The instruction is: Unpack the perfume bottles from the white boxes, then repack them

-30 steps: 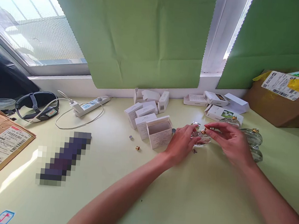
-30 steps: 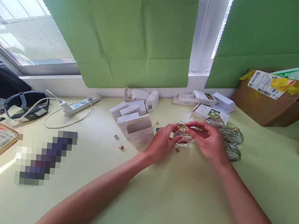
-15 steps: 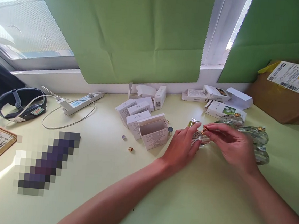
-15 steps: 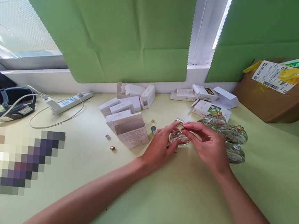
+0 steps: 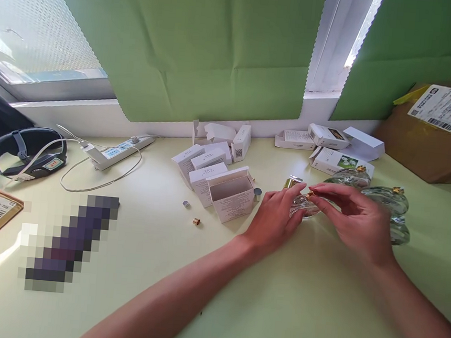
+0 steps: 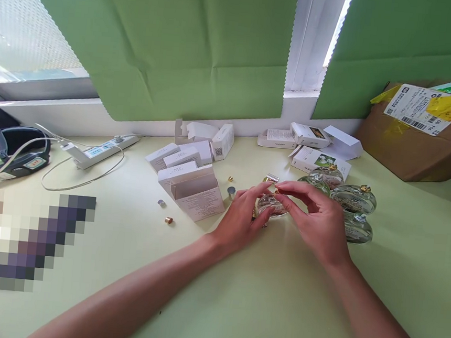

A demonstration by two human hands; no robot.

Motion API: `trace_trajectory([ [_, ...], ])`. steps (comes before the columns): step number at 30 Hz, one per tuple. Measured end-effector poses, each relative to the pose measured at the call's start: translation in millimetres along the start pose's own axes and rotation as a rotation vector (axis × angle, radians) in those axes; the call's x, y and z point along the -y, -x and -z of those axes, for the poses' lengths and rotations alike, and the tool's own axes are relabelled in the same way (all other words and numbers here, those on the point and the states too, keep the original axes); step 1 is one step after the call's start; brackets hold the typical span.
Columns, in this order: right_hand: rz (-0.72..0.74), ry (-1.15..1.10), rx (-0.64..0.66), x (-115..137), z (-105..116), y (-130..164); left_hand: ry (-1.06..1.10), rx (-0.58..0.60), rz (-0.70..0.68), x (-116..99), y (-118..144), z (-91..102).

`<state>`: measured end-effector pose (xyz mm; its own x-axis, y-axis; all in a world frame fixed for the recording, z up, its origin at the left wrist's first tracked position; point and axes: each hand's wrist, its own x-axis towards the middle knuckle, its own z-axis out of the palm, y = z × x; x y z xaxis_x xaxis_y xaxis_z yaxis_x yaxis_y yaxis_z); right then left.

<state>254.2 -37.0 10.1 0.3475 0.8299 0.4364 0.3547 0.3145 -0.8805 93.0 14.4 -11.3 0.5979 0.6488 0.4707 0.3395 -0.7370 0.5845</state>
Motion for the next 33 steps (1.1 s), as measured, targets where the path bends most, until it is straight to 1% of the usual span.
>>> trace_trajectory([
  [6,-0.004,0.007,0.017,-1.8,2.8,0.7,0.013,0.009,-0.059,-0.1,0.3,0.9],
  [11,-0.051,-0.081,0.026,1.3,0.7,0.4,-0.051,0.009,-0.102,2.7,0.4,-1.4],
  [16,-0.109,-0.167,0.049,1.4,2.5,-1.6,-0.063,0.019,-0.101,3.8,0.1,-2.2],
  [19,-0.117,-0.162,0.083,2.3,6.0,-2.2,-0.040,0.012,-0.091,2.7,0.0,-1.5],
  [23,-0.107,-0.139,0.054,2.5,7.7,-3.1,-0.027,0.010,-0.090,1.6,-0.4,-0.6],
  [26,-0.126,-0.143,0.051,-0.9,6.4,-4.5,-0.044,0.021,-0.092,1.5,-0.5,-0.1],
  [30,-0.156,-0.193,0.073,-5.4,3.8,-5.7,-0.044,0.026,-0.096,1.6,-0.4,0.7],
  [33,-0.159,-0.232,0.049,-6.4,2.0,-5.4,-0.040,0.028,-0.092,1.8,-0.2,0.9],
])
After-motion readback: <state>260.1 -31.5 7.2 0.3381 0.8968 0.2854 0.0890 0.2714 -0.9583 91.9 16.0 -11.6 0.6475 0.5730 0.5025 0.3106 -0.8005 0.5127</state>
